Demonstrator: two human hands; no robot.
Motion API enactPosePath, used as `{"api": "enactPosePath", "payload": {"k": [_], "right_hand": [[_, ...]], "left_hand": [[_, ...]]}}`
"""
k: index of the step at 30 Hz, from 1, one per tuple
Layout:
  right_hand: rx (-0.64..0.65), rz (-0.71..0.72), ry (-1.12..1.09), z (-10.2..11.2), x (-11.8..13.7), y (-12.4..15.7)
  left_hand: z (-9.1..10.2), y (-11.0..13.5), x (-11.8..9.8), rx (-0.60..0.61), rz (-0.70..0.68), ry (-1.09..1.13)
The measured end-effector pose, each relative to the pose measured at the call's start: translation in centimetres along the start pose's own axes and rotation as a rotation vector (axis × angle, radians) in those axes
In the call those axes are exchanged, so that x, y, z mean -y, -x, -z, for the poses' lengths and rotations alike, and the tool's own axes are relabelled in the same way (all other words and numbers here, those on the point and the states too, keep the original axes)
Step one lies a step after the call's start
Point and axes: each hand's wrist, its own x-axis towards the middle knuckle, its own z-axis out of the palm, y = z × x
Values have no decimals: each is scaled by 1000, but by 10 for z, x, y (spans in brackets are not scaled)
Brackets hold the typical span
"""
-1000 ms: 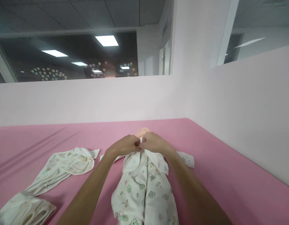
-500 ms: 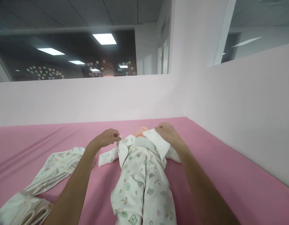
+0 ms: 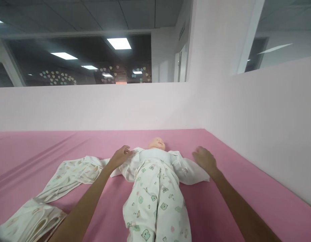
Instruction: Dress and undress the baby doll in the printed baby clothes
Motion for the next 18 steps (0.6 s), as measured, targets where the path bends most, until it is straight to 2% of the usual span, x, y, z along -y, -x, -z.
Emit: {"api": "enactPosePath", "payload": {"k": [4,7,9,11,13,16,18], "right_hand": [[158,376,22,-10,99,8],[302,667,69,-25,169,12],[410,770,146,-40,204,14],[492,828,232,-59,226,15],[529,858,298,-77,237,16],[553,872,352,-96,240,14],[570,872,364,-98,236,11]], "left_hand": [[-17,-9,-29,-25,-121,-176],[-25,-9,-35,-86,-66,-250],[-27,-6,-32,-110,-22,-295],[-25,-2,-24,-120,12,-338],[-23,1,-14,-117,37,-377],[-19,5,-3,-95,56,-422],[-17,8,4,-79,52,-443]]}}
